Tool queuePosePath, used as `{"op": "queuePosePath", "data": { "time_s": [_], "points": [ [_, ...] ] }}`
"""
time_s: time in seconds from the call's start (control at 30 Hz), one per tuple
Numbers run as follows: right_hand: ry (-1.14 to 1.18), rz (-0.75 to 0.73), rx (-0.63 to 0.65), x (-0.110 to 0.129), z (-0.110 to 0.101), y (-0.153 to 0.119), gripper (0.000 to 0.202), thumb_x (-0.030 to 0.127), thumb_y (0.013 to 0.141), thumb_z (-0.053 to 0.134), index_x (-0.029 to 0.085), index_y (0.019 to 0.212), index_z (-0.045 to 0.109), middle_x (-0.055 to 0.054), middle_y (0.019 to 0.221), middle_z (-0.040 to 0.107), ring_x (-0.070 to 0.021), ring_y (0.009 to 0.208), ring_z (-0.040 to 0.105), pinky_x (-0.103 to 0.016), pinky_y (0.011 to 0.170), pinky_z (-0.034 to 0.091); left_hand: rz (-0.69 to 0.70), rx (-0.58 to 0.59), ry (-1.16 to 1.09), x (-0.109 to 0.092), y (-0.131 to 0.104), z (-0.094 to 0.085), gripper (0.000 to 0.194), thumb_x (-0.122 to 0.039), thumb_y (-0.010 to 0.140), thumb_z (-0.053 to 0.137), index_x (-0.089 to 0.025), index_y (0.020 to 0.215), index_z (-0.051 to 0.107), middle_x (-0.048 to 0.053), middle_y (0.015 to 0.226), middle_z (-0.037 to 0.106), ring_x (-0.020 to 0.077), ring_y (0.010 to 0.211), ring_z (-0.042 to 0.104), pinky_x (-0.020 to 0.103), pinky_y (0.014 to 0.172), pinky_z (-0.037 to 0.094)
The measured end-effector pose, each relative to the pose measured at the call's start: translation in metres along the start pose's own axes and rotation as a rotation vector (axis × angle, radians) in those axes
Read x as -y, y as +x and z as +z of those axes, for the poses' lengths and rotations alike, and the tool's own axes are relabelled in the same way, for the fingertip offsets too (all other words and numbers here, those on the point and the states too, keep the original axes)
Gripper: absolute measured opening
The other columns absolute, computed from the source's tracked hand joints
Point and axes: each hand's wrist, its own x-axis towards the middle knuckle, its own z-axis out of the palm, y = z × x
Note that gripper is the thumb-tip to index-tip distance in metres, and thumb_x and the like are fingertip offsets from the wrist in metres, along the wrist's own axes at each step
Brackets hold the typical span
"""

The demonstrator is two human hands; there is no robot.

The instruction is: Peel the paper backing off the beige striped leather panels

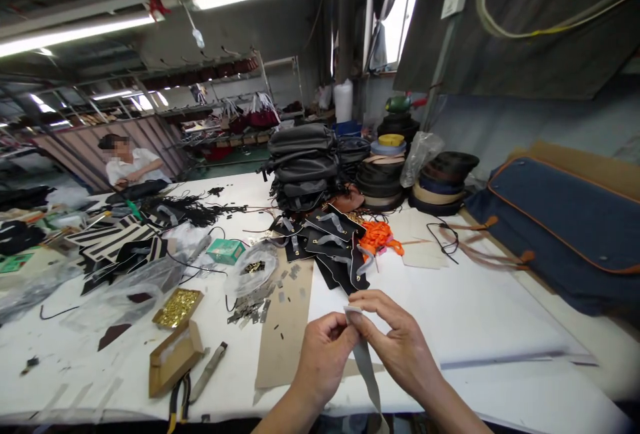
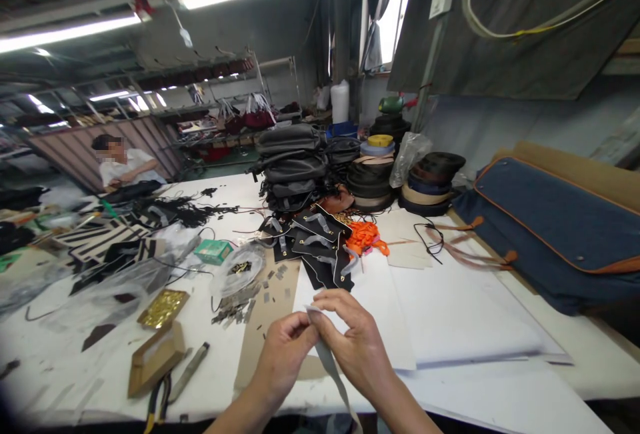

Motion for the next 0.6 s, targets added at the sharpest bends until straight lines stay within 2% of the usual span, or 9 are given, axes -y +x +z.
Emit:
{"op": "queuePosePath", "data": {
  "time_s": [0.07, 0.17, 0.27, 0.33, 0.43, 0.47, 0.53, 0.6],
  "points": [
    [0.037, 0.113, 0.008, -0.006, 0.003, 0.000, 0.016, 0.039, 0.096, 0.068, 0.026, 0.095, 0.076, -0.005, 0.108, 0.072, -0.0248, 0.105, 0.066, -0.036, 0.095, 0.049, -0.015, 0.039, -0.010, 0.007, 0.008, -0.003, 0.041, -0.054, 0.082, 0.077, -0.014, 0.075, 0.072, -0.001, 0.065, 0.059, 0.0128, 0.066, 0.045, 0.026, 0.063, 0.036],
    [0.101, 0.311, -0.006, -0.013, 0.009, 0.004, 0.026, 0.047, 0.095, 0.067, 0.023, 0.090, 0.075, -0.003, 0.094, 0.072, -0.0229, 0.092, 0.066, -0.033, 0.084, 0.049, -0.034, 0.122, -0.005, 0.021, 0.022, -0.015, 0.039, -0.052, 0.083, 0.077, -0.013, 0.077, 0.074, 0.001, 0.068, 0.064, 0.0134, 0.067, 0.051, 0.026, 0.066, 0.040],
    [0.154, 0.489, -0.118, -0.018, 0.014, 0.013, 0.034, 0.054, 0.091, 0.069, 0.021, 0.089, 0.074, -0.003, 0.088, 0.073, -0.0227, 0.086, 0.064, -0.031, 0.077, 0.049, -0.015, 0.237, 0.161, 0.046, 0.045, -0.038, 0.035, -0.049, 0.087, 0.072, -0.014, 0.087, 0.076, 0.005, 0.078, 0.073, 0.0163, 0.072, 0.062, 0.027, 0.069, 0.049],
    [0.160, 0.571, -0.211, -0.021, 0.015, 0.017, 0.037, 0.057, 0.088, 0.071, 0.020, 0.092, 0.074, -0.004, 0.089, 0.074, -0.0237, 0.088, 0.064, -0.030, 0.078, 0.048, 0.022, 0.226, 0.385, 0.072, 0.067, -0.057, 0.037, -0.047, 0.094, 0.060, -0.014, 0.093, 0.075, 0.007, 0.083, 0.076, 0.0181, 0.073, 0.068, 0.029, 0.070, 0.055],
    [0.145, 0.674, -0.290, -0.027, 0.017, 0.017, 0.040, 0.060, 0.085, 0.073, 0.020, 0.091, 0.074, -0.004, 0.084, 0.074, -0.0231, 0.084, 0.064, -0.030, 0.077, 0.047, 0.056, 0.128, 0.618, 0.116, 0.108, -0.086, 0.038, -0.040, 0.100, 0.047, -0.013, 0.099, 0.073, 0.010, 0.085, 0.075, 0.0210, 0.072, 0.071, 0.035, 0.069, 0.059],
    [0.147, 0.709, -0.307, -0.030, 0.017, 0.014, 0.041, 0.061, 0.085, 0.073, 0.020, 0.088, 0.072, -0.004, 0.082, 0.074, -0.0226, 0.081, 0.064, -0.031, 0.076, 0.047, 0.075, 0.103, 0.676, 0.129, 0.122, -0.093, 0.034, -0.036, 0.099, 0.048, -0.013, 0.104, 0.072, 0.012, 0.093, 0.075, 0.0228, 0.077, 0.071, 0.038, 0.072, 0.060],
    [0.178, 0.777, -0.342, -0.034, 0.020, 0.006, 0.043, 0.063, 0.087, 0.069, 0.020, 0.084, 0.069, -0.005, 0.079, 0.075, -0.0223, 0.078, 0.064, -0.031, 0.074, 0.046, 0.156, 0.091, 0.804, 0.152, 0.151, -0.105, 0.030, -0.026, 0.094, 0.053, -0.014, 0.117, 0.069, 0.015, 0.115, 0.072, 0.0281, 0.102, 0.070, 0.047, 0.089, 0.058],
    [0.235, 0.852, -0.354, -0.038, 0.023, -0.004, 0.045, 0.065, 0.089, 0.066, 0.020, 0.085, 0.066, -0.006, 0.081, 0.075, -0.0224, 0.076, 0.065, -0.031, 0.070, 0.046, 0.270, 0.143, 0.922, 0.168, 0.179, -0.111, 0.038, -0.015, 0.089, 0.056, -0.017, 0.125, 0.067, 0.016, 0.134, 0.064, 0.0319, 0.128, 0.058, 0.055, 0.110, 0.047]
  ]
}}
